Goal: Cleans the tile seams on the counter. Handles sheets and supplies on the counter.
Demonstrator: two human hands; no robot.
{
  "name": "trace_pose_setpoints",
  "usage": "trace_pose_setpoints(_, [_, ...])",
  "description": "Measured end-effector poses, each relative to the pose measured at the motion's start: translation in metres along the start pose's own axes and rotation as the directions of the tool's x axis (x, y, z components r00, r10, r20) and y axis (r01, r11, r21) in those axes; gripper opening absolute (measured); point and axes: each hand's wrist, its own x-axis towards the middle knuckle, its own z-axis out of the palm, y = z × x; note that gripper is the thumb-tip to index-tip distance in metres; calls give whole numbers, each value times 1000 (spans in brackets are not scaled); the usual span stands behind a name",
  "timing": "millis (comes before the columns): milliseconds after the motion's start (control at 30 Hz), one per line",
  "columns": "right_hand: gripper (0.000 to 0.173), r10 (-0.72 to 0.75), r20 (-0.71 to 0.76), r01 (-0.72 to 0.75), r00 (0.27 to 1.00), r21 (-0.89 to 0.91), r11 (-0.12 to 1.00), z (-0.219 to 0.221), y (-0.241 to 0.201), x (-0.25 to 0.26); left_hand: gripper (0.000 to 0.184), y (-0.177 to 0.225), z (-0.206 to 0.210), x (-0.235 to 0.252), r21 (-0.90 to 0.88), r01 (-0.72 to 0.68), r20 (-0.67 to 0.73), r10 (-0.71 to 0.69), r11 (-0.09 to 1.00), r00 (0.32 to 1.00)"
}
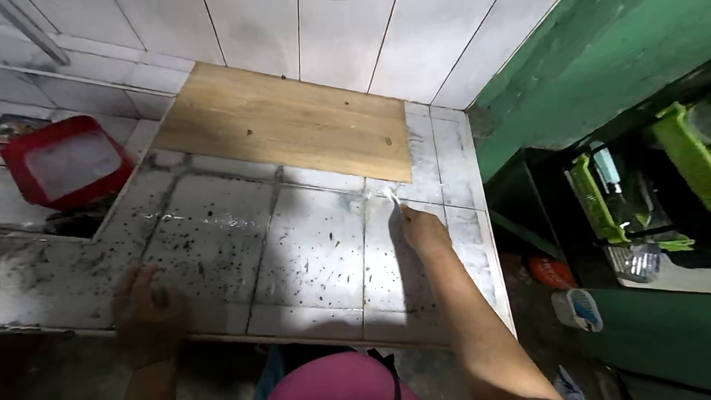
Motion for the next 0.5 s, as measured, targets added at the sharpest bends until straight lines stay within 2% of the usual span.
trace_pose_setpoints(67, [40,-36,14,37,999,-24,999,-2,-4,1,46,2,-3,0,19,0,32,-1,1000,999])
trace_pose_setpoints(200, [40,-25,20,26,999,-52,998,-18,37,10,47,0,1,0,18,-21,-7,21,1000,1000])
trace_pose_setpoints(267, [40,-46,20,47,999,-36,998,-15,43,15,47,2,0,0,4,4,6,-4,1000,1000])
trace_pose_setpoints(433, [41,-157,72,158,985,-11,987,3,-21,11,47,10,-1,0,10,63,25,-63,998,998])
trace_pose_setpoints(500, [41,-177,84,180,981,-27,983,2,-25,16,47,7,0,-1,24,59,15,-59,998,998])
